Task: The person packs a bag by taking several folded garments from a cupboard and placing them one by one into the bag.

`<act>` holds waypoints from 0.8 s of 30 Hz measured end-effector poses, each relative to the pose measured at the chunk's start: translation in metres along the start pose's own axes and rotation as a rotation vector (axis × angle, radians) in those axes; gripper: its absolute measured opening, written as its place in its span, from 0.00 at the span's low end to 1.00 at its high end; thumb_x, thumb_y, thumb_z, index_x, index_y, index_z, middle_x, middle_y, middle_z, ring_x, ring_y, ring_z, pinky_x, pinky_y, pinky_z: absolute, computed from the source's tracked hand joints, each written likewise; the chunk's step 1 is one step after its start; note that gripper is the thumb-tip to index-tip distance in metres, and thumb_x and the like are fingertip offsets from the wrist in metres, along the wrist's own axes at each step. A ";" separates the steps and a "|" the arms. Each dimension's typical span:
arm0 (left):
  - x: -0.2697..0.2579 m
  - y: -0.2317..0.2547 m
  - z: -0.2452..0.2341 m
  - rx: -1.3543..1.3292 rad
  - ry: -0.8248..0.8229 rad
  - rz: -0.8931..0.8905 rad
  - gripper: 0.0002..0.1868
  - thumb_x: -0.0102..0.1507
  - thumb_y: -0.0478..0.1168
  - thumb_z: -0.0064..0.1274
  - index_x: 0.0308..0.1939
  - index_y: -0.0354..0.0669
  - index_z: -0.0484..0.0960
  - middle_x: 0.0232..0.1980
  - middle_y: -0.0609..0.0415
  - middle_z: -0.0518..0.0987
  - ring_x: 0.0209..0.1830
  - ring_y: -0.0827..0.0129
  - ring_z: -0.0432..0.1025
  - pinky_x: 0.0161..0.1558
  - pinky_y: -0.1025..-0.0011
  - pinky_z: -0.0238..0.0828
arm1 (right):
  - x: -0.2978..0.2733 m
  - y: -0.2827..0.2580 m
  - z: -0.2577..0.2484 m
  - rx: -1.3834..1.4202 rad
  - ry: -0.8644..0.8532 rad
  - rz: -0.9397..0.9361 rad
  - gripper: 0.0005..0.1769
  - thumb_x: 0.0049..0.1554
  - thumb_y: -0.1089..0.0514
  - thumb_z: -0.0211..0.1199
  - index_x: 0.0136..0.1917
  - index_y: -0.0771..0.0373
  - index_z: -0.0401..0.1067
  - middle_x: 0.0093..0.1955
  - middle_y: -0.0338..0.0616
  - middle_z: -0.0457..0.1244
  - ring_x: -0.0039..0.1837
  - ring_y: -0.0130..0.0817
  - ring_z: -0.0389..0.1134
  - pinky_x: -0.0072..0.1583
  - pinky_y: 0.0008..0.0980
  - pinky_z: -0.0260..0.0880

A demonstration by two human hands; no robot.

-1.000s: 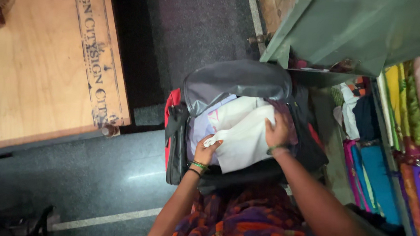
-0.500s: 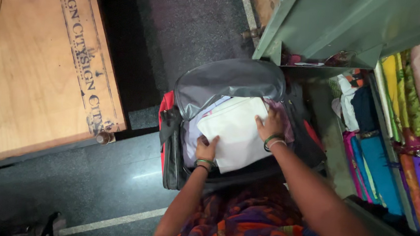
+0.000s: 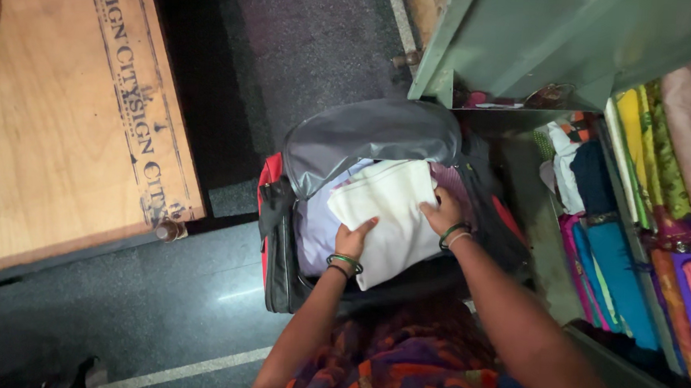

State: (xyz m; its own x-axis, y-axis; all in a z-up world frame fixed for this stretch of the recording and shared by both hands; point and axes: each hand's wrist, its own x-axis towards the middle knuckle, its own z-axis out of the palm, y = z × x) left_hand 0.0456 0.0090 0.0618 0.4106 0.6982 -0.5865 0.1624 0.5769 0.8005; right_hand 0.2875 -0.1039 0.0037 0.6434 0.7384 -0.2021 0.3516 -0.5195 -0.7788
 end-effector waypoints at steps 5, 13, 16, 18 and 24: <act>0.005 -0.008 -0.003 0.086 0.092 0.283 0.33 0.62 0.42 0.64 0.65 0.28 0.69 0.56 0.44 0.82 0.52 0.64 0.77 0.55 0.70 0.74 | -0.010 -0.002 -0.002 0.273 -0.022 0.025 0.26 0.54 0.52 0.68 0.63 0.64 0.68 0.56 0.49 0.70 0.58 0.41 0.73 0.59 0.38 0.71; -0.070 0.090 -0.014 0.451 0.027 0.655 0.61 0.60 0.35 0.63 0.82 0.43 0.31 0.74 0.29 0.62 0.64 0.50 0.64 0.61 0.64 0.62 | -0.033 -0.065 -0.062 0.485 -0.177 -0.139 0.53 0.44 0.68 0.69 0.79 0.55 0.51 0.81 0.49 0.47 0.79 0.36 0.48 0.74 0.33 0.50; -0.088 0.107 -0.015 0.476 -0.103 0.435 0.48 0.63 0.36 0.58 0.82 0.51 0.46 0.73 0.43 0.73 0.55 0.57 0.71 0.59 0.67 0.66 | -0.053 -0.110 -0.093 0.410 -0.186 -0.221 0.56 0.43 0.73 0.68 0.80 0.56 0.50 0.84 0.46 0.41 0.83 0.34 0.40 0.78 0.34 0.41; -0.091 0.114 -0.013 0.520 -0.229 0.649 0.34 0.67 0.30 0.56 0.77 0.50 0.69 0.75 0.42 0.76 0.75 0.64 0.68 0.73 0.69 0.61 | -0.065 -0.134 -0.115 0.604 -0.303 -0.195 0.55 0.45 0.74 0.63 0.82 0.56 0.46 0.85 0.42 0.43 0.83 0.31 0.42 0.78 0.33 0.39; -0.119 0.158 0.009 0.345 -0.322 0.632 0.37 0.62 0.29 0.59 0.75 0.42 0.66 0.76 0.44 0.69 0.77 0.63 0.61 0.72 0.68 0.55 | -0.096 -0.160 -0.177 0.718 -0.503 -0.173 0.37 0.51 0.71 0.62 0.75 0.67 0.65 0.79 0.47 0.58 0.83 0.35 0.51 0.79 0.34 0.46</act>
State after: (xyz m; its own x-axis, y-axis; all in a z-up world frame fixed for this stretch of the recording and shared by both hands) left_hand 0.0308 0.0132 0.2588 0.7489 0.6625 0.0150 0.0589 -0.0891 0.9943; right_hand 0.2900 -0.1676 0.2526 0.1867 0.9705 -0.1525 -0.2036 -0.1136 -0.9724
